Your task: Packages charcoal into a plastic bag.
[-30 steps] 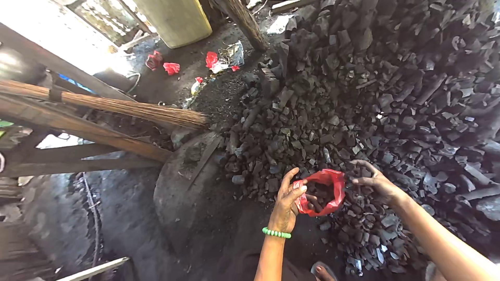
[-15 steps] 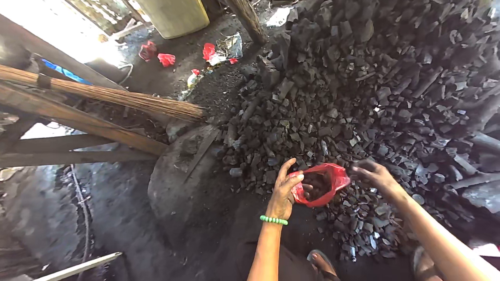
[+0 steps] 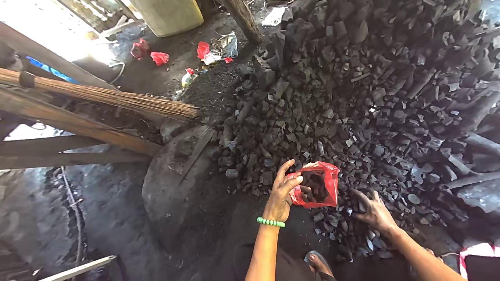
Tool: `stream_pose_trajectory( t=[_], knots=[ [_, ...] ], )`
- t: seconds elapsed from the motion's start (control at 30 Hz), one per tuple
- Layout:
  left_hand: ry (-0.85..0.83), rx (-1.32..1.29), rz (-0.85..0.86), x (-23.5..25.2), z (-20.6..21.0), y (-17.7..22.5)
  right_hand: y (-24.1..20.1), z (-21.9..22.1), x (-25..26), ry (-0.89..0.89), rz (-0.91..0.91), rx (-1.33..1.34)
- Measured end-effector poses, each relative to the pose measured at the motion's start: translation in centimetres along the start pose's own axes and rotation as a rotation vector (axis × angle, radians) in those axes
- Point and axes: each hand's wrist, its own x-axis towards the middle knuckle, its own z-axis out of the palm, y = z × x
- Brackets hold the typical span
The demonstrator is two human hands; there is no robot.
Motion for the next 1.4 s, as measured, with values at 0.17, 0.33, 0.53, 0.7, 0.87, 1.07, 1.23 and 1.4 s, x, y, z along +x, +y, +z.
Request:
stream_pose_trajectory(
  t=[0.17,0.33,0.53,0.7,0.87,1.07,1.23,1.4],
  knots=[
    [0.007,0.002,-0.015,0.1,0.0,0.0,0.6,-2.0,0.9,0.051,0.034,0.545],
    [0.003,0.003,-0.028,0.0,0.2,0.1,-3.2,-5.9,0.1,-0.101,0.101,1.269],
    [-0.047,0.018,-0.02,0.0,0.1,-0.1,-8.8,-7.6,1.2,-0.566,-0.259,1.576],
    [-0.18,0.023,0.013,-0.1,0.0,-0.5,-15.8,-4.0,3.2,-0.383,0.141,1.149],
    [-0.206,0.064,0.01,-0.6,0.1,-1.0,-18.0,-1.5,2.3,-0.363,-0.113,0.012],
    [0.003,0.752,0.022,-2.1,-0.4,-0.6,-14.3,-7.5,-0.1,-0.318,-0.461,-0.334],
    [0.046,1.646,-0.395,-3.7,2.4,0.7,-11.4,-11.5,-2.4,-0.079,-0.835,-0.666],
    [0.027,1.81,-0.475,-5.6,5.8,7.4,-15.7,-16.7,-7.5,0.146,-1.078,-0.586]
  ],
)
